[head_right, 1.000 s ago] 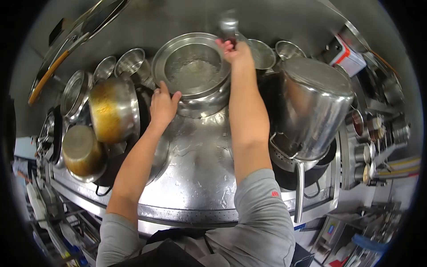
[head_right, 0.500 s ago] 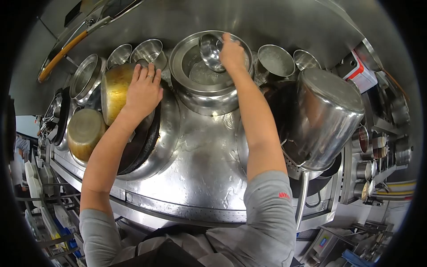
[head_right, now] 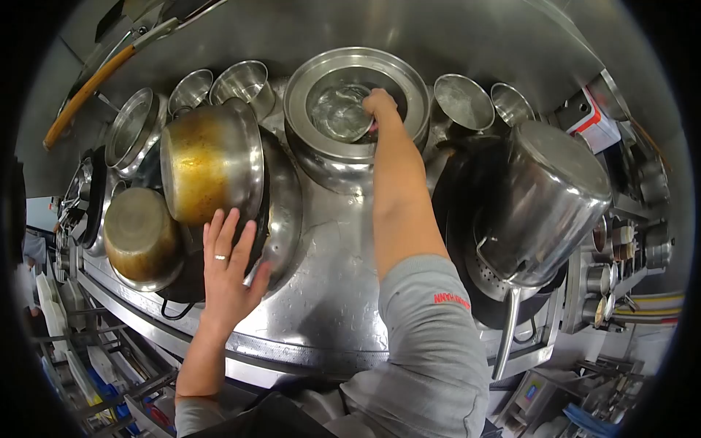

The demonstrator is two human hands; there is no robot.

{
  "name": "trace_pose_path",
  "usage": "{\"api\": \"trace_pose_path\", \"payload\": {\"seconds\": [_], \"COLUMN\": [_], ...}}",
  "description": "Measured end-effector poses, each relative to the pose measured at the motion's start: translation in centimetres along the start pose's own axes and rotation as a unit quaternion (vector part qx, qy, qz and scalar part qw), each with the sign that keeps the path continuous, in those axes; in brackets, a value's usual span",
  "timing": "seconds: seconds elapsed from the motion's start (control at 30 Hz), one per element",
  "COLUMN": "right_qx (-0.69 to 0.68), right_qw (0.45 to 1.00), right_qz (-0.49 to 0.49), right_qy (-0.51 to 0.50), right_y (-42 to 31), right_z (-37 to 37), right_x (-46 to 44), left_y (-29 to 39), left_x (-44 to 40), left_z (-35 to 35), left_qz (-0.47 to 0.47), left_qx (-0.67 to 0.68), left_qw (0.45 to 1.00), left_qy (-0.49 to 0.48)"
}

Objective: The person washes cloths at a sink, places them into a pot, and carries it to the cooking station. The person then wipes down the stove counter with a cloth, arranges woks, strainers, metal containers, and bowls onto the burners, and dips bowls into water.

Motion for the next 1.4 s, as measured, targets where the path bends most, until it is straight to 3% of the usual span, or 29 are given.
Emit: {"api": "trace_pose_path", "payload": {"seconds": [0.1,0.23,0.33,0.47,0.57,0.67,0.8,0.9,0.93,1.07,1.17,1.2,1.23,1.3,1.4], "right_qx": [-0.183,-0.358,-0.413,-0.457,-0.518,-0.638,-0.796,-0.823,-0.815,-0.648,-0.312,-0.102,0.114,0.333,0.468], "right_qw": [0.982,0.920,0.895,0.850,0.814,0.739,0.579,0.541,0.557,0.743,0.905,0.949,0.919,0.842,0.769], "right_qz": [-0.033,0.059,0.013,0.052,0.034,0.033,-0.006,0.008,0.011,0.082,0.157,0.158,0.207,0.288,0.327], "right_qy": [0.044,0.146,0.166,0.258,0.262,0.212,0.176,0.173,0.159,0.145,0.242,0.252,0.315,0.312,0.288], "right_y": [0.3,-1.4,-2.2,-1.3,0.2,1.7,1.5,0.6,0.3,-1.7,-4.1,-6.6,-5.8,-6.7,-6.0], "right_z": [0.3,2.6,6.4,10.5,11.7,12.3,13.7,14.2,14.3,13.1,10.8,10.7,9.2,6.5,3.5], "right_x": [1.8,5.0,7.3,8.6,8.2,6.4,7.5,8.1,7.9,7.2,9.0,13.1,9.3,9.5,7.0], "left_y": [-1.4,-1.7,-0.9,-0.2,-0.3,-0.2,0.6,1.4,1.9,2.6,2.2,2.0,1.8,1.1,-0.4], "left_x": [2.8,4.6,5.0,5.8,7.0,7.7,7.8,7.7,7.5,7.5,8.0,8.0,8.1,8.1,8.1], "left_z": [0.2,0.6,1.2,2.1,1.9,1.8,1.8,1.5,1.3,0.9,1.0,1.1,1.1,0.9,0.3], "left_qz": [0.027,0.045,0.053,0.058,0.077,0.093,0.103,0.108,0.107,0.102,0.110,0.112,0.113,0.113,0.119], "left_qx": [0.017,0.026,0.029,0.025,0.026,0.028,0.030,0.041,0.046,0.049,0.053,0.052,0.052,0.061,0.080], "left_qw": [0.999,0.998,0.998,0.998,0.996,0.994,0.993,0.993,0.993,0.993,0.992,0.992,0.992,0.992,0.989], "left_qy": [0.013,0.024,0.018,0.030,0.037,0.041,0.039,0.031,0.029,0.026,0.026,0.025,0.024,0.021,0.020]}}
Point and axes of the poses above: each hand's wrist, its own x-axis away from the middle knuckle, its own z-axis out of the back of the hand, y = z × x, the point moved 4 cm from there along -x, towards the middle knuckle, and after that the axes turned 14 degrees about z, right-handed, at the moved point
